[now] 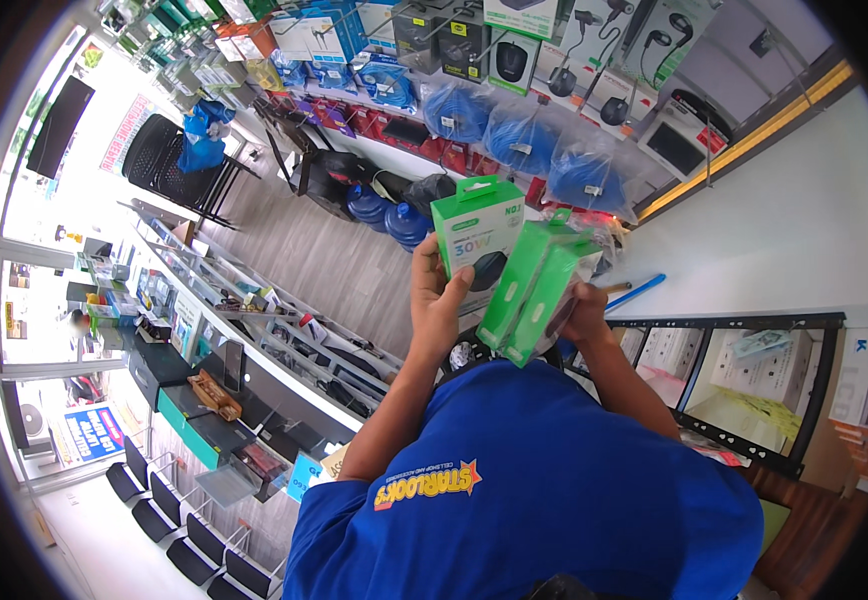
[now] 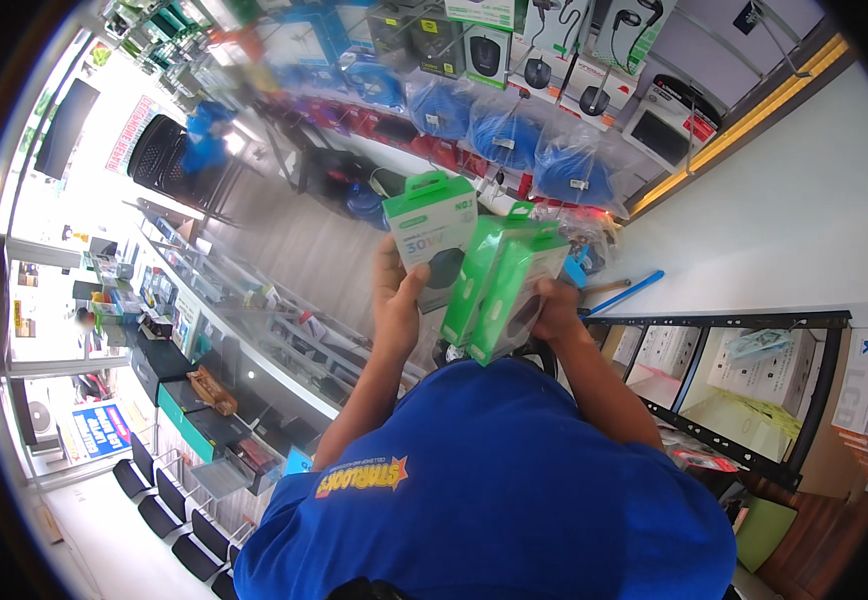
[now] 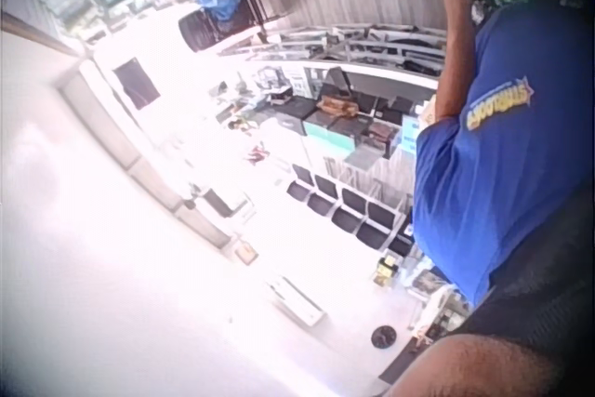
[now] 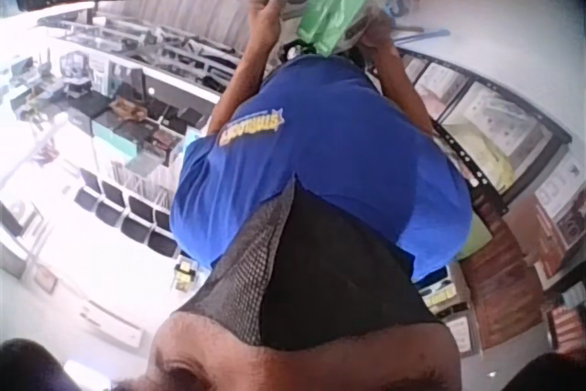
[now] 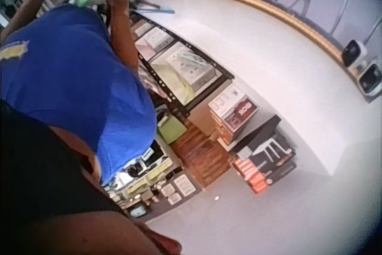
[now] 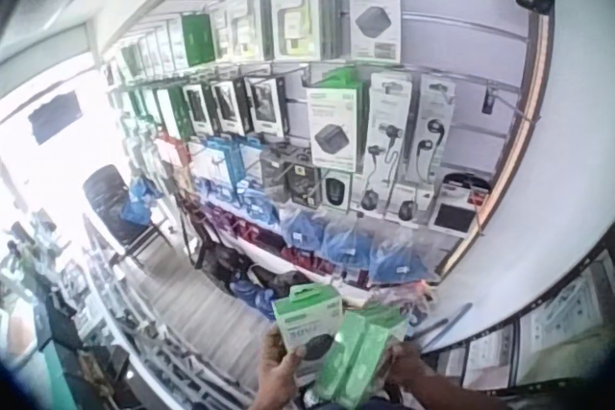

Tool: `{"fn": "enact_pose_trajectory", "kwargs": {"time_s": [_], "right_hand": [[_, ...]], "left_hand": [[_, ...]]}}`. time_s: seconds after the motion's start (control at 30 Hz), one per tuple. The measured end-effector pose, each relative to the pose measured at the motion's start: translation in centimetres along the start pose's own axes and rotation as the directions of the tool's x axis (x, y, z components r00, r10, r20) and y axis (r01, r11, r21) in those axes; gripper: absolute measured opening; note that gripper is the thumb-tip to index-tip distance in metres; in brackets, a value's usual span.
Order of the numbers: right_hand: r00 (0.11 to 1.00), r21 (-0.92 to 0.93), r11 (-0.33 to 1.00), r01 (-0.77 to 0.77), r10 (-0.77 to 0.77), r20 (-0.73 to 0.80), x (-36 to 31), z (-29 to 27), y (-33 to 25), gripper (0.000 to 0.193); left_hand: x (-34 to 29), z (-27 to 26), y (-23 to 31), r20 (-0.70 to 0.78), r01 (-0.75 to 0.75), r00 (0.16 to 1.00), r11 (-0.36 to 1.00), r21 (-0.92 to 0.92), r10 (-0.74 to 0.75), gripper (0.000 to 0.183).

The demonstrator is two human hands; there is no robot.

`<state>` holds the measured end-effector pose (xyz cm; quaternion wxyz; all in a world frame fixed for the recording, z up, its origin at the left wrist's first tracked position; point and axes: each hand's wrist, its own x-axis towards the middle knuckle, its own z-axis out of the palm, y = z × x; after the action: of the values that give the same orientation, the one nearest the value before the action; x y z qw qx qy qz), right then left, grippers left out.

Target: The person picks up multiple boxed electronic accessories from a counter and places them onto wall-mounted display shelves. They handle several white and green boxes, arranging them in rows on the upper shelves.

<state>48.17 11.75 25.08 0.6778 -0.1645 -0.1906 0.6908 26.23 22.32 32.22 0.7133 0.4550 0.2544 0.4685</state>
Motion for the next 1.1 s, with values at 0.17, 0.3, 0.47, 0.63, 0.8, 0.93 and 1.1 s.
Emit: {"fn": "enact_pose_trajectory", "kwargs": {"time_s": [0.17,0.3,0.47,0.63,0.8,0.93,1.1], "right_hand": [[0.999,0.112,0.993,0.040,-0.043,0.019,-0.6,0.3,-0.9,0.086],[0.990,0.199,0.980,0.014,-0.042,0.136,0.4,0.4,-0.9,0.089],[0.995,0.168,0.985,0.024,-0.041,0.095,0.5,-0.1,-1.0,0.086],[0.988,0.275,0.959,-0.073,0.032,0.150,0.5,-1.8,-0.2,0.079],[0.994,0.246,0.963,-0.110,0.103,0.041,1.3,-3.1,1.1,0.098],[0.996,0.161,0.984,-0.079,0.073,0.043,1.0,-3.2,1.0,0.106],[0.998,0.114,0.992,-0.058,0.059,-0.004,0.6,-3.5,1.0,0.104]], "left_hand": [[0.2,0.0,0.3,0.074,-0.025,0.997,0.998,-0.049,0.029,0.061],[0.3,0.1,0.7,0.079,-0.039,0.996,0.999,-0.031,0.041,0.062],[-0.1,0.3,1.5,0.079,-0.092,0.992,0.996,-0.016,0.093,0.056],[2.3,0.6,0.6,-0.091,0.022,0.996,0.922,0.386,0.015,0.052],[6.6,0.0,1.3,-0.145,-0.083,0.978,0.918,0.388,0.150,0.057],[13.4,0.2,8.1,-0.040,-0.302,0.926,0.799,0.520,0.375,0.057],[22.2,3.4,18.8,0.047,-0.486,0.833,0.687,0.541,0.552,0.058]]}}
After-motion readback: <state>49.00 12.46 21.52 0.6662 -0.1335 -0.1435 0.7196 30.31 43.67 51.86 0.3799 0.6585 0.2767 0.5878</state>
